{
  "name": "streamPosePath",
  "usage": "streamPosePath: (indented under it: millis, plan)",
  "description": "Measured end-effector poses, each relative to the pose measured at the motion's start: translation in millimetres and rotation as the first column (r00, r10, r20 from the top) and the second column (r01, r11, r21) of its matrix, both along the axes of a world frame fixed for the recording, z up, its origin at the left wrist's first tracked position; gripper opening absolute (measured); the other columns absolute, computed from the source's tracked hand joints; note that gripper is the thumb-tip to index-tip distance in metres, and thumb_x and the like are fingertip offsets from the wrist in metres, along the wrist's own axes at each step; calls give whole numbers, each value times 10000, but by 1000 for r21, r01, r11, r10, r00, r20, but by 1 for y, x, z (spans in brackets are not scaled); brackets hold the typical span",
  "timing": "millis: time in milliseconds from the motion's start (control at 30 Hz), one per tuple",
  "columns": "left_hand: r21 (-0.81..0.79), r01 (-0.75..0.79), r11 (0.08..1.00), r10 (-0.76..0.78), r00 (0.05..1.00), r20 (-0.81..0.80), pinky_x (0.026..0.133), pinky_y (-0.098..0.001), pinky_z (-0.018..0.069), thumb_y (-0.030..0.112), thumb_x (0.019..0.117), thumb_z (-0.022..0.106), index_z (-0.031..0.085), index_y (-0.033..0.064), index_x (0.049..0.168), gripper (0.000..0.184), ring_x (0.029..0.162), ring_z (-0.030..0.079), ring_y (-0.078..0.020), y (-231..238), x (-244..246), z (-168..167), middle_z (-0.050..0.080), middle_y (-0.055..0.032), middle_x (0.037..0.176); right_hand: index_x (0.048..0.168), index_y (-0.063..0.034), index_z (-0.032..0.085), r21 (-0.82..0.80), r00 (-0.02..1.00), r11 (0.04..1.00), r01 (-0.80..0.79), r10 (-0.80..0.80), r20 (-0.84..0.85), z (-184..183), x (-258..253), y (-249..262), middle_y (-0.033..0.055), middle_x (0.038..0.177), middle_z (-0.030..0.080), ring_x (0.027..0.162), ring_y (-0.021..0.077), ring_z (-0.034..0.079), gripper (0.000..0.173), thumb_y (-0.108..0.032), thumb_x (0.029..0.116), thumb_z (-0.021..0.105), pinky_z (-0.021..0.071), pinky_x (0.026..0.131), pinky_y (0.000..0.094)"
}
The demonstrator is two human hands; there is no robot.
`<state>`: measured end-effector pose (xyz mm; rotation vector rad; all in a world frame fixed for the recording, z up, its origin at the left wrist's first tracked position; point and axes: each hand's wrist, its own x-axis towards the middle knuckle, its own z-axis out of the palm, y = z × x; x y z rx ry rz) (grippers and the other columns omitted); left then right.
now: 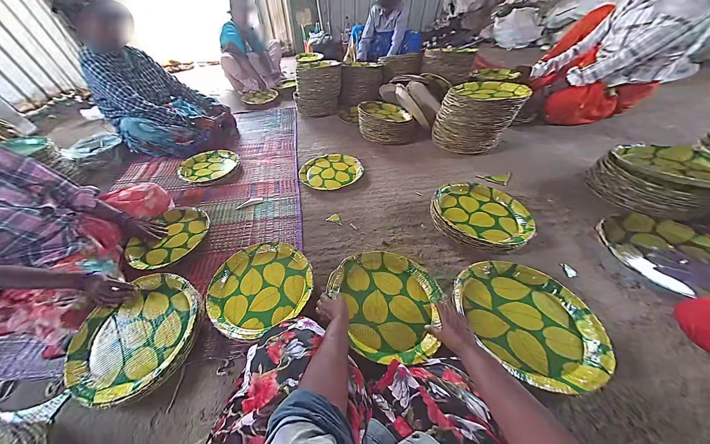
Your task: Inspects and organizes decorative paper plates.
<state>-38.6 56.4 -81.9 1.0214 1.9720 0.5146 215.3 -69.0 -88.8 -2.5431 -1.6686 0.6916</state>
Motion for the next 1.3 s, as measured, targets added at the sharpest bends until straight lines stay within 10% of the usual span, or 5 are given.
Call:
streamPosePath:
  millis: [467, 667, 867, 1000, 1300]
  plan:
    - [60, 20, 998, -48, 863, 503, 1132, -574, 386, 243, 1047, 611, 544, -57, 1405, 471, 1369, 497, -415, -19, -7, 18, 545, -305, 1428, 1621, 15, 225, 382, 862, 836, 393, -191, -470, 9, 14, -16, 298, 1648, 286, 1526, 430, 323, 825, -78, 960, 710, 278, 1242, 533]
    - [379, -480, 791, 43, 663, 748, 1090, -434, 413, 104, 1077, 521, 495, -123, 1366, 368, 1250, 531, -298, -25, -24, 74, 546, -282, 1377, 1612, 71, 184, 542, 863, 733, 410, -120, -491, 16, -3, -12, 328, 1650, 248, 1502, 444, 365, 709, -104, 1040, 564, 349, 1214, 489]
    - [39, -820, 571, 487, 376, 788, 1182, -468, 351, 270, 1108, 474, 221, -2, 1595, 612, 1477, 386, -337, -12, -54, 70, 360, -238, 1607, 1570, -1, 369, 335, 811, 741, 582, -505, -293, 22, 6, -17, 309, 1596, 365, 1442, 491, 420, 651, -203, 1016, 645, 395, 1130, 631]
    - [-152, -656, 739, 432, 289, 854, 1080, -476, 433, 382, 1136, 311, 292, -12, 1552, 574, 1364, 470, -358, -19, -49, 63, 362, -252, 1576, 1573, 32, 333, 105, 718, 719, 688, -651, -248, 18, 10, -15, 326, 1600, 342, 1486, 481, 350, 755, -327, 998, 666, 304, 1157, 679]
    - [-10, 92, 996, -55, 674, 737, 863, -400, 506, 278, 1141, 344, 440, -21, 1452, 442, 995, 632, -258, -33, 10, 43, 614, -217, 1277, 1351, 55, 589, -162, 838, 824, 543, -543, 48, 11, 12, -5, 293, 1474, 519, 1419, 434, 469, 449, -184, 978, 657, 404, 1099, 633]
